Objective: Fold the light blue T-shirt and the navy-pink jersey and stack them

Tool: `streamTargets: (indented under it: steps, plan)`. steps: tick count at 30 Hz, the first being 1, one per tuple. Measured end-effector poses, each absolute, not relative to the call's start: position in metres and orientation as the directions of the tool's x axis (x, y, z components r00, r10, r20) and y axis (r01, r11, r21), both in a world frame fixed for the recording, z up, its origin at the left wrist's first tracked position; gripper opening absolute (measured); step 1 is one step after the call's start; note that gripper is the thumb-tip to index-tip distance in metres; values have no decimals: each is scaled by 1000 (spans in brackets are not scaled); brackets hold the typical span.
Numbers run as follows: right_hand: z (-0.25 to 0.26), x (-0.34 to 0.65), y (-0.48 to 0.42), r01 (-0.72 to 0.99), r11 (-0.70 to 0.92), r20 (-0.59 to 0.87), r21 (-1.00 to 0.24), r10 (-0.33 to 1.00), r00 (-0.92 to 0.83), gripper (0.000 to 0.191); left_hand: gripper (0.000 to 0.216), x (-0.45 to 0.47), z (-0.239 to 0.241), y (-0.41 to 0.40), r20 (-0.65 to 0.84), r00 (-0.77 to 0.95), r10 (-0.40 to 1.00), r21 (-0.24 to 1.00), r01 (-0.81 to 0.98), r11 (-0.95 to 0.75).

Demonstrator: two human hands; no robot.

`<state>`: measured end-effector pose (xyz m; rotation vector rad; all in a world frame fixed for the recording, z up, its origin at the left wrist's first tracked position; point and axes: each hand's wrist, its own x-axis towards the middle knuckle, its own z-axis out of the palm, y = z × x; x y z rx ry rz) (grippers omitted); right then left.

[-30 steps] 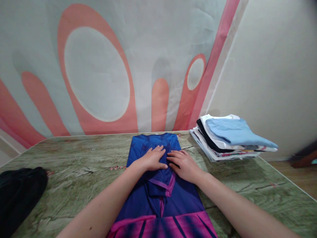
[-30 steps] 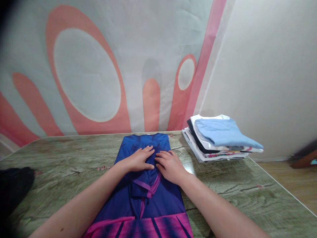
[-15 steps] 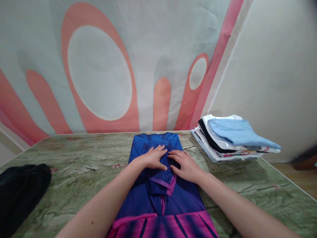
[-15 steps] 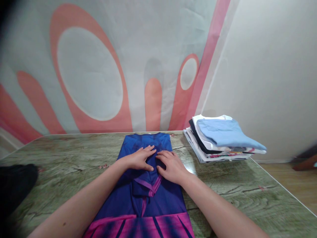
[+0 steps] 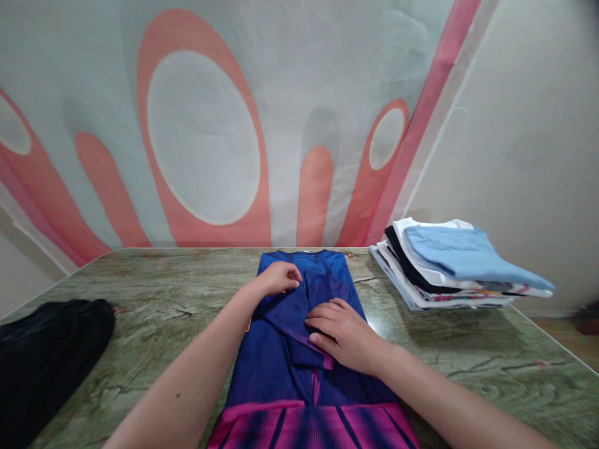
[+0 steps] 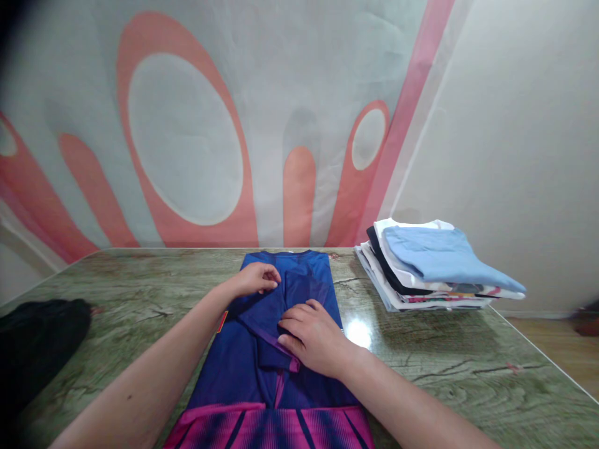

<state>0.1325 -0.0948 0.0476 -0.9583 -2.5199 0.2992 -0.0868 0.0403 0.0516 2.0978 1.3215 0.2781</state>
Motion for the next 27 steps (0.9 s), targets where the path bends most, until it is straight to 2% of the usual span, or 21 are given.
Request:
streamTargets:
  steps: [4,9,13,17,23,27]
  plan:
    - [45,133,-91,624,702,359,-343,712,-603,30,24,-83,40,40,-93,540,837,493,755,-432]
    - [44,131,-92,538,764,334,-356,642,-690,28,38,-79,38,33,-16,542,840,336,794,-506]
    - [46,130,-93,489,771,392,-408,631,-669,29,42,-77,36,32,-36,537,843,336,801,-496]
    - [46,132,-94,411,815,411,-408,566,-714,30,43,-79,32,36,-32,537,843,347,797,-494]
    - [48,132,-96,387,809,433,-442,570,-698,31,43,-79,35,34,-29,555,832,343,787,-513]
    - [48,134,-97,410,796,433,-446,593,-679,39,42,-78,40,33,-47,549,835,352,791,-500]
